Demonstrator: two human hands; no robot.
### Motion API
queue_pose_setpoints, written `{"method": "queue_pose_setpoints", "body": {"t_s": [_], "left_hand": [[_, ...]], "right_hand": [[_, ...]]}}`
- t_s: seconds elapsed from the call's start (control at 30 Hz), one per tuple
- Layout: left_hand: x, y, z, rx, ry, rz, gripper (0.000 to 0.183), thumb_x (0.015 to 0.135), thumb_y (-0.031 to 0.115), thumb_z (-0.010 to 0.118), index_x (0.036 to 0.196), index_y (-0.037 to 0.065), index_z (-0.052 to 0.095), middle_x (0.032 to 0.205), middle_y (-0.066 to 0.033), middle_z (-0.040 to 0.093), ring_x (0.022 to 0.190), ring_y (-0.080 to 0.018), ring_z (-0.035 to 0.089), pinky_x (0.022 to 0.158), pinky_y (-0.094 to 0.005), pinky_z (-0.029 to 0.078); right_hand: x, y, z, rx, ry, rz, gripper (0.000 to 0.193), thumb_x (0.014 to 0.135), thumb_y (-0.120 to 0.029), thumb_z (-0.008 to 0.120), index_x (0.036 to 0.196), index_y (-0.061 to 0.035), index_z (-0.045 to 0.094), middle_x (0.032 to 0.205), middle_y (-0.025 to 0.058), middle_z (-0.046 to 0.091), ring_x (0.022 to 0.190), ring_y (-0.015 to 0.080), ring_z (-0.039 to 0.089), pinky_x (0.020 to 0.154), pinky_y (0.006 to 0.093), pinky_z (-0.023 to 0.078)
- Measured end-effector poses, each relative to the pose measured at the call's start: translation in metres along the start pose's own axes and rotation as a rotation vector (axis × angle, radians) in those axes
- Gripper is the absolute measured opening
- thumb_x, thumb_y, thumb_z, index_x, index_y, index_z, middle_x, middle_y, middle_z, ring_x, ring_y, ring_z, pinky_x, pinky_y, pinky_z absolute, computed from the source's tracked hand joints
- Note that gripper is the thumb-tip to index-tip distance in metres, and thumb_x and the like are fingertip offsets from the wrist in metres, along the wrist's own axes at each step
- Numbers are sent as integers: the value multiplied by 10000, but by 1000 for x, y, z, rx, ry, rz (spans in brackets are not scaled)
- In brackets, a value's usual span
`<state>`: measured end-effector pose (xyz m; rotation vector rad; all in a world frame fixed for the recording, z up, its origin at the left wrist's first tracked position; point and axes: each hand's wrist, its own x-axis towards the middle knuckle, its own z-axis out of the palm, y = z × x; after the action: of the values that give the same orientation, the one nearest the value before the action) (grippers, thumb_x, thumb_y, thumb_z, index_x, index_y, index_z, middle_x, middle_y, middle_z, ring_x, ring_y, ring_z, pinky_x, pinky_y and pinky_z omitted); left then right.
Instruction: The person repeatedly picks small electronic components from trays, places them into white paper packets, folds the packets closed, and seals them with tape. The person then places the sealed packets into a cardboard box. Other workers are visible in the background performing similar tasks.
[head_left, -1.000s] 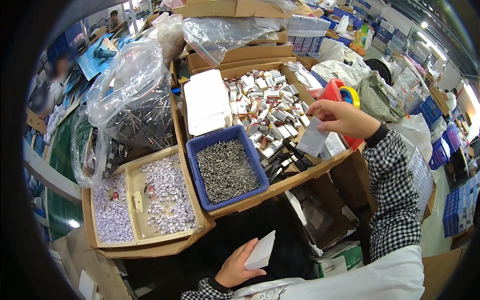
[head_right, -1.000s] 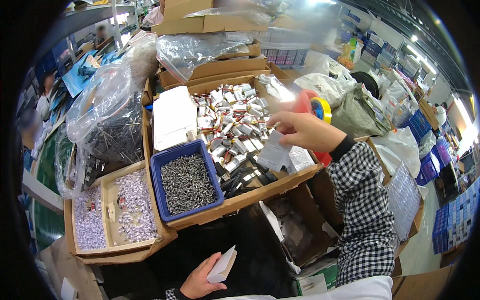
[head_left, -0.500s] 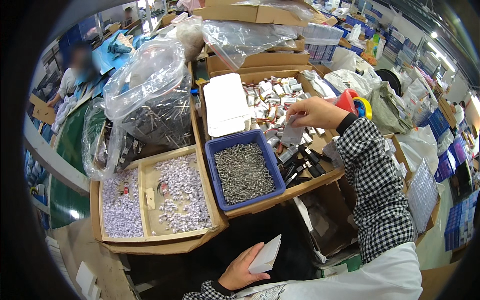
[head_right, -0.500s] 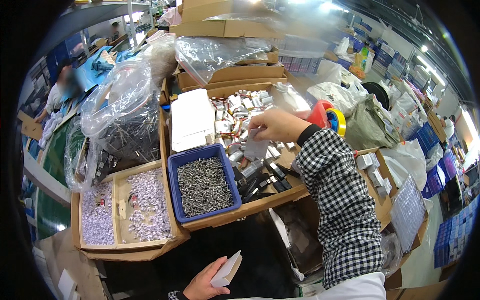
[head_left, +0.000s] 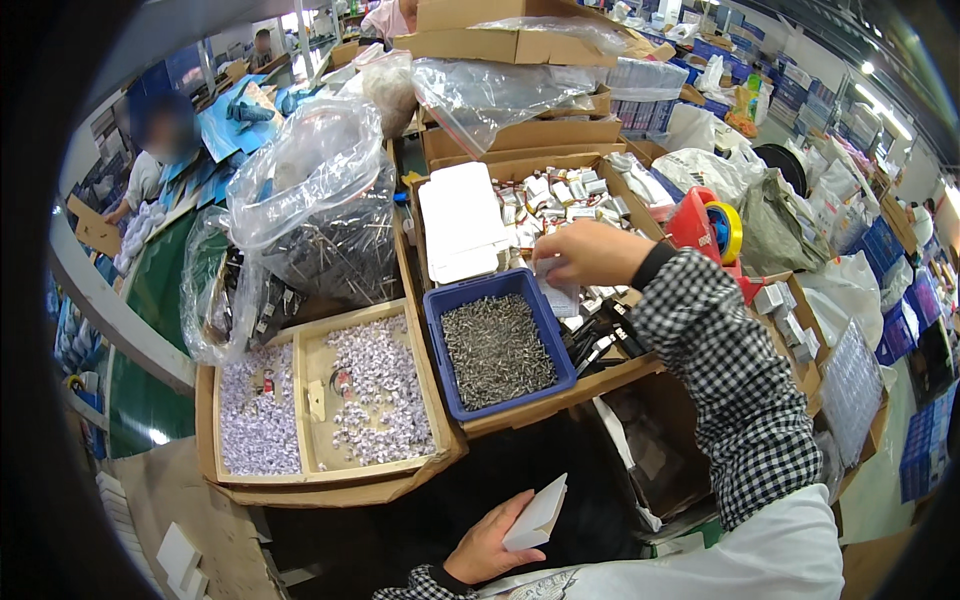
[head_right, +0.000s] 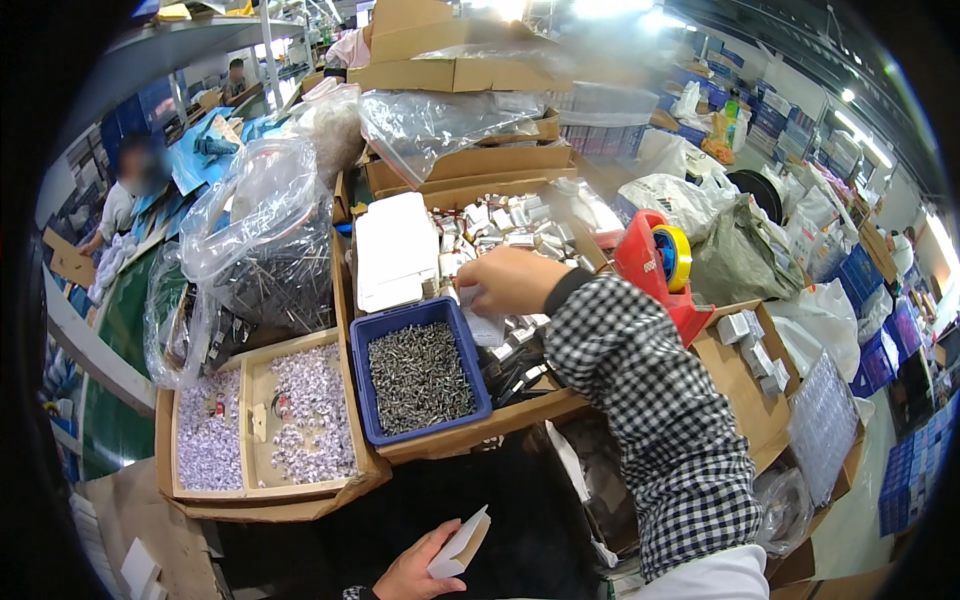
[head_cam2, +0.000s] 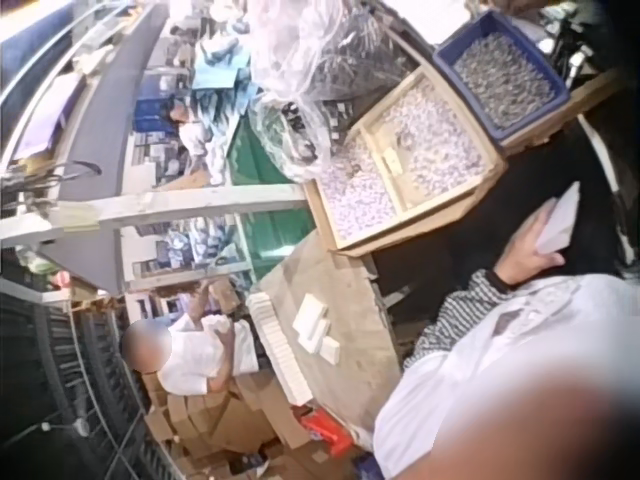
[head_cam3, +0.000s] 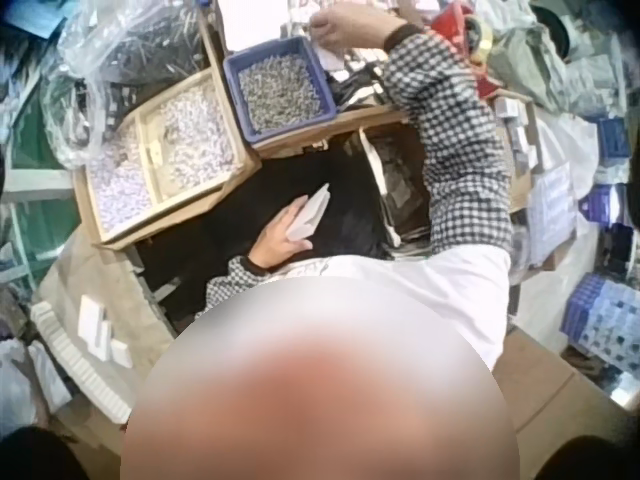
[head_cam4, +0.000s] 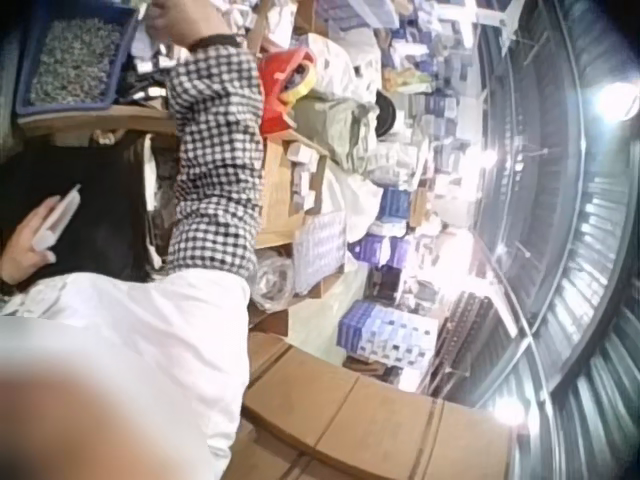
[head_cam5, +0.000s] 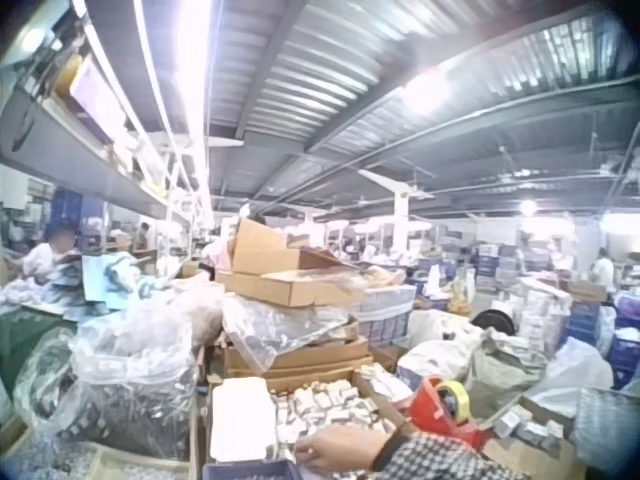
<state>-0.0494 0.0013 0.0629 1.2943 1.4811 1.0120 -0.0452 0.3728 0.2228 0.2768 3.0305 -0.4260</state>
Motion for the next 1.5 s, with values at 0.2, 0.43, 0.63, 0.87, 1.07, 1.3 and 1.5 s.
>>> {"method": "queue_pose_setpoints", "body": {"t_s": [0.2,0.43,0.63,0.87,1.07,1.3,1.5], "left_hand": [[-5,7,3,-13,35,2,902,771,502,717,1424,28,313,1342,-201,454,1227,-326,478,1012,-353,394],[-19,-10,9,-202,35,-6,870,795,426,731,1453,77,280,1337,-172,451,1232,-277,465,1017,-337,371],[-19,-7,13,-1045,-131,-67,1054,701,615,708,1432,3,258,1376,-218,414,1188,-317,498,934,-426,470],[-10,16,2,-1109,-203,-17,1135,697,778,550,1459,7,212,1395,-187,408,1147,-257,528,851,-383,522],[-14,18,4,-1021,-159,-25,1155,658,788,569,1442,5,240,1378,-235,414,1177,-298,525,845,-419,536],[-21,24,2,-1079,-175,-40,1155,670,818,525,1428,-12,262,1343,-168,447,1107,-227,549,813,-366,540],[-23,25,0,-1080,-246,-48,1111,710,807,492,1427,-11,264,1315,-163,464,1091,-218,554,798,-353,544]], "right_hand": [[7,-16,15,-398,120,-34,177,797,-219,654,955,-142,635,764,109,666,750,288,666,651,413,505],[-22,-4,-1,-208,276,47,218,770,-258,674,948,-133,652,842,112,659,869,296,619,773,415,480],[-62,-6,-19,399,514,-89,246,804,-142,689,992,-1,618,888,127,665,826,204,633,768,305,497],[-117,-91,4,908,317,-134,242,818,12,688,1000,-42,537,924,-7,566,846,65,569,753,224,486],[-125,-149,65,1417,205,-110,214,863,-36,675,1027,-37,537,963,0,575,874,48,563,748,195,492],[-129,-154,97,870,401,-41,171,837,14,680,977,1,583,914,38,635,822,81,621,717,224,531],[-134,-150,97,423,524,-166,195,757,19,716,920,-11,613,859,92,636,740,180,644,668,277,540]]}}
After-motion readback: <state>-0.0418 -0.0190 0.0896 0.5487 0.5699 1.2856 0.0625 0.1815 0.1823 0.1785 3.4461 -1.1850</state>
